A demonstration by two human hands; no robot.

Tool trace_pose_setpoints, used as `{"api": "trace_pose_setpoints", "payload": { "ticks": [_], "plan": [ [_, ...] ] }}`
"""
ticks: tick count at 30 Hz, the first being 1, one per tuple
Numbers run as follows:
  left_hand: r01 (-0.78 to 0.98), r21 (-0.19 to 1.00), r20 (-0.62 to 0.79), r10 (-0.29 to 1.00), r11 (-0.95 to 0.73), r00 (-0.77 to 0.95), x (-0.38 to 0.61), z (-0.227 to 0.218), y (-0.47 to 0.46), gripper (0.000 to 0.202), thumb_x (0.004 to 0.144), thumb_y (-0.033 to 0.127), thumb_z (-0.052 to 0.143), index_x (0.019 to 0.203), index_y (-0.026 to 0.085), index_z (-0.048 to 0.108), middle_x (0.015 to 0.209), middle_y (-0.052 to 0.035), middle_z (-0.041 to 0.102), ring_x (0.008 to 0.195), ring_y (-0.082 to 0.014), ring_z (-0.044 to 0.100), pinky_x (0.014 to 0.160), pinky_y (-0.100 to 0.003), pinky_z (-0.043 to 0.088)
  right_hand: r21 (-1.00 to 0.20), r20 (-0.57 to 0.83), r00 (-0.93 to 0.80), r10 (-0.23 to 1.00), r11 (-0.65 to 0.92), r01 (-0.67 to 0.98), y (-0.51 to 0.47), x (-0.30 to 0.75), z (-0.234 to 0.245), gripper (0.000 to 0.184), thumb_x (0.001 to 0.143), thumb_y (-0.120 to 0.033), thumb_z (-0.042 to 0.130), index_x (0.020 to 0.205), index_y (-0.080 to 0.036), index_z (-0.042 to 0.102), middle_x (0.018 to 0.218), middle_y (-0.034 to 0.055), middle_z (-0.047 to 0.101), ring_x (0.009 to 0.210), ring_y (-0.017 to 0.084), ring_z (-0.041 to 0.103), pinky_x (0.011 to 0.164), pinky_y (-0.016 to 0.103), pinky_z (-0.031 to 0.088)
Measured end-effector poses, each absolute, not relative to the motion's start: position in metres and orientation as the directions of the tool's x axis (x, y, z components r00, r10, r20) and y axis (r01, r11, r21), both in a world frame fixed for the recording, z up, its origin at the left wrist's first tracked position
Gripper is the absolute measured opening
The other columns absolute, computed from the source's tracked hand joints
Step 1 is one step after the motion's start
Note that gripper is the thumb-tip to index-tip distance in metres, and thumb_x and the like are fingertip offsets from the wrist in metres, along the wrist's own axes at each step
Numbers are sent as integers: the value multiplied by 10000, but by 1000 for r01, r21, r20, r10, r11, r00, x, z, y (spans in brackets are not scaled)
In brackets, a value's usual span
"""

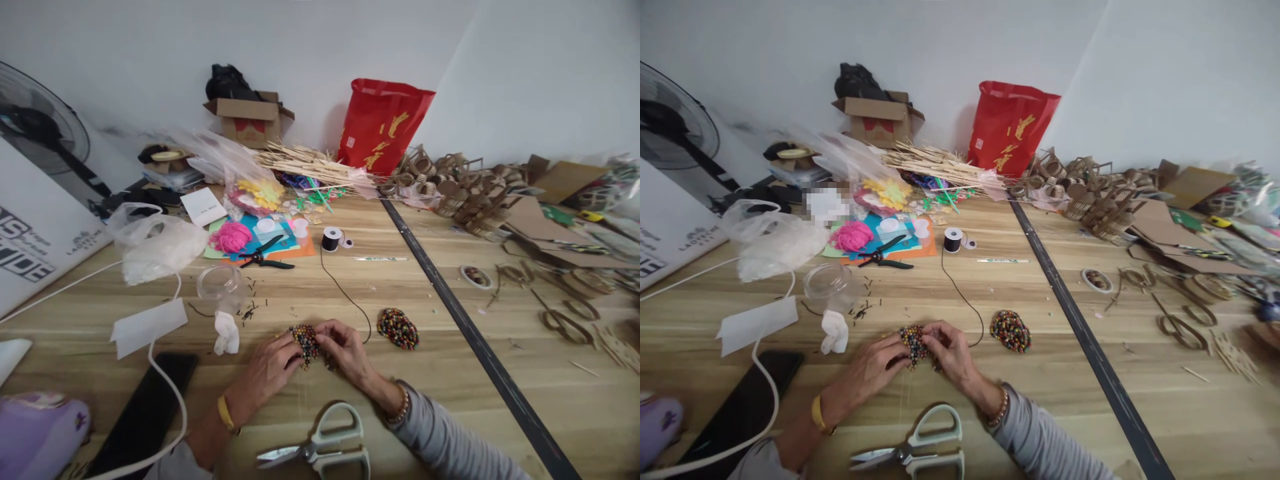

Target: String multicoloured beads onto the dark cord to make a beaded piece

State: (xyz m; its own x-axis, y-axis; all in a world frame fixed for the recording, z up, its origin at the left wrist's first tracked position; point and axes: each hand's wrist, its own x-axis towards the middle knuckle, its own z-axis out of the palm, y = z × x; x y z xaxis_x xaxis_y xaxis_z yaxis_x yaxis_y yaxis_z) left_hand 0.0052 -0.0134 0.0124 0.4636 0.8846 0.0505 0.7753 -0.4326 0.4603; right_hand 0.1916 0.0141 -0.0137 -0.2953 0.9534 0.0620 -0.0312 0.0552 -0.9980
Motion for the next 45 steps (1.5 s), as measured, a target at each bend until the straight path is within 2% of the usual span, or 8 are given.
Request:
{"api": "trace_pose_setpoints", "payload": {
  "ticks": [5,11,15,20,25,32,39,45],
  "plan": [
    [785,455,43,890,-421,453,7,13,-14,91,840,126,621,825,170,698,878,-51,695,814,-211,644,743,-317,501,-994,-11,-255,967,-39,-104,19,194,-17,299,778,-437,688,879,-157,657,537,-45,517,442,78,430,423,190,368],
    [799,442,37,898,-408,439,9,13,-14,93,837,127,624,828,171,705,877,-55,696,821,-217,642,746,-326,498,-980,104,-95,990,86,-179,17,194,-18,269,832,-442,644,814,-182,576,558,-55,471,459,75,422,422,178,378],
    [793,448,42,896,-413,443,9,10,-14,98,838,125,620,823,174,703,872,-51,692,807,-208,641,738,-317,496,-981,165,-63,984,157,-112,15,193,-12,289,852,-458,616,797,-185,539,584,-49,455,491,83,428,444,184,386],
    [784,469,72,902,-407,425,7,8,-14,124,835,110,594,805,176,693,868,-51,694,805,-206,643,738,-309,492,-951,282,-200,938,301,69,10,193,-12,223,922,-374,521,812,-181,547,660,-15,495,556,109,467,496,215,399],
    [715,645,52,949,-271,312,7,8,-10,126,807,114,583,767,161,693,821,-66,713,774,-214,653,719,-306,494,-780,478,-402,781,588,214,4,193,-14,135,937,-222,490,843,-181,578,762,38,581,719,155,544,648,268,446],
    [334,942,-76,983,15,170,2,3,-1,115,728,220,615,757,139,691,771,-72,747,728,-207,668,705,-294,517,-761,483,-435,760,610,220,2,190,-14,137,940,-194,475,842,-192,571,753,34,588,710,154,549,642,257,451],
    [145,981,-158,969,131,191,0,-5,3,117,656,234,666,723,138,678,716,-45,724,706,-191,648,696,-285,509,-763,474,-438,764,605,229,3,191,-19,134,931,-182,473,832,-188,564,754,32,579,694,145,539,630,246,432],
    [114,982,-173,962,151,211,0,-8,2,123,646,243,699,714,147,662,686,-22,705,690,-177,630,701,-289,500,-767,453,-452,769,594,241,3,191,-17,155,941,-197,458,824,-186,559,751,33,580,695,147,544,630,249,431]
  ]
}}
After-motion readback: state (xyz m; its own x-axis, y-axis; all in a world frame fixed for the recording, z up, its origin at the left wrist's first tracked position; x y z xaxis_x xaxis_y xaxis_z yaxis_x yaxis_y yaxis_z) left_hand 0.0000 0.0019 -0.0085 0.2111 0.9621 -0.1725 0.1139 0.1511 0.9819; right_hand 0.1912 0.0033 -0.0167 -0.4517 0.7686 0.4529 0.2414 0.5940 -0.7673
